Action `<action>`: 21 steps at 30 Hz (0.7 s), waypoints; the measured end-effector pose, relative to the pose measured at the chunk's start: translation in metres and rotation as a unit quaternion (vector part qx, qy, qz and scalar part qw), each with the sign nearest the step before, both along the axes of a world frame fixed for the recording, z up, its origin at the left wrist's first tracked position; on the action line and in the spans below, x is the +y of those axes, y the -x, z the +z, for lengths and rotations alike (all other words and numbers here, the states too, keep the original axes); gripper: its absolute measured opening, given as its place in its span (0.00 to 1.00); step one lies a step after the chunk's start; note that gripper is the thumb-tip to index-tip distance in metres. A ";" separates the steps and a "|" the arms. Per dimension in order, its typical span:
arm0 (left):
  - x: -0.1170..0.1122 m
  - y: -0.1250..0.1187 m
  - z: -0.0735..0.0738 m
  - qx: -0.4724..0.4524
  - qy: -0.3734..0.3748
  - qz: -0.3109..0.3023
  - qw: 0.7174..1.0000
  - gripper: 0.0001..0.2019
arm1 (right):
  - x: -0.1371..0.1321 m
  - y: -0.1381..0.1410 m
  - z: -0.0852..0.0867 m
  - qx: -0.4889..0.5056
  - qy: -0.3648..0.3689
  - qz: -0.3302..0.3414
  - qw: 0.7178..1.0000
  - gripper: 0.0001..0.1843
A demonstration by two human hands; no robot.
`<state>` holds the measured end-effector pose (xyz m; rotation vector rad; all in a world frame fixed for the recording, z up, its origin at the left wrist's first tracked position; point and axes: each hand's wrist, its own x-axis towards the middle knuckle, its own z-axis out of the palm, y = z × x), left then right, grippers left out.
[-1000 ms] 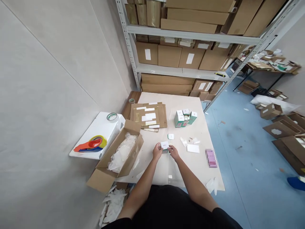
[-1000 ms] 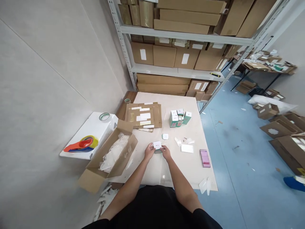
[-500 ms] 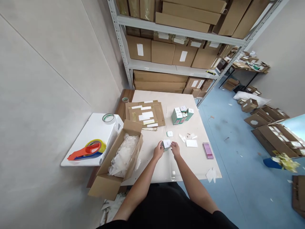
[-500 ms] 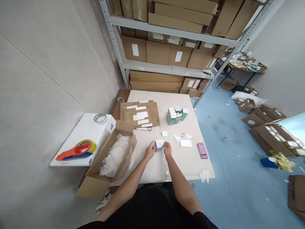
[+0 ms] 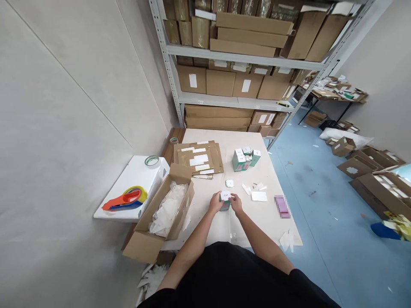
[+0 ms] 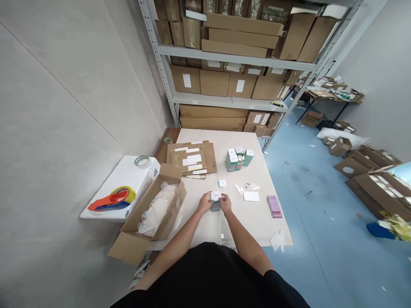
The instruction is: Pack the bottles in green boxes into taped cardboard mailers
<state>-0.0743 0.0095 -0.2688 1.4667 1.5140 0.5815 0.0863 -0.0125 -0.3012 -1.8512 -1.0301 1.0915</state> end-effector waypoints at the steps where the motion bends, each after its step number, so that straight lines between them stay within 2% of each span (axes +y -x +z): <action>1: -0.005 -0.004 -0.002 0.002 -0.003 -0.006 1.000 0.37 | 0.003 -0.004 0.003 -0.001 0.009 0.009 1.000 0.22; 5: -0.021 -0.018 -0.002 0.037 -0.007 -0.028 0.999 0.41 | 0.010 -0.020 0.011 -0.025 0.031 0.037 0.999 0.15; 8: -0.027 -0.024 0.005 0.082 -0.030 -0.046 0.995 0.43 | 0.005 -0.027 0.011 -0.037 0.038 0.042 0.998 0.09; 10: -0.027 -0.024 0.012 0.113 -0.044 -0.086 0.989 0.44 | -0.004 -0.029 0.009 -0.038 0.050 0.046 0.997 0.09; 15: -0.017 -0.017 0.027 0.164 -0.061 -0.160 0.972 0.38 | -0.027 -0.027 0.007 0.032 0.051 0.045 0.997 0.19; 21: -0.001 -0.008 0.041 0.169 -0.047 -0.215 0.961 0.37 | -0.046 -0.029 0.018 0.153 0.099 0.071 0.981 0.34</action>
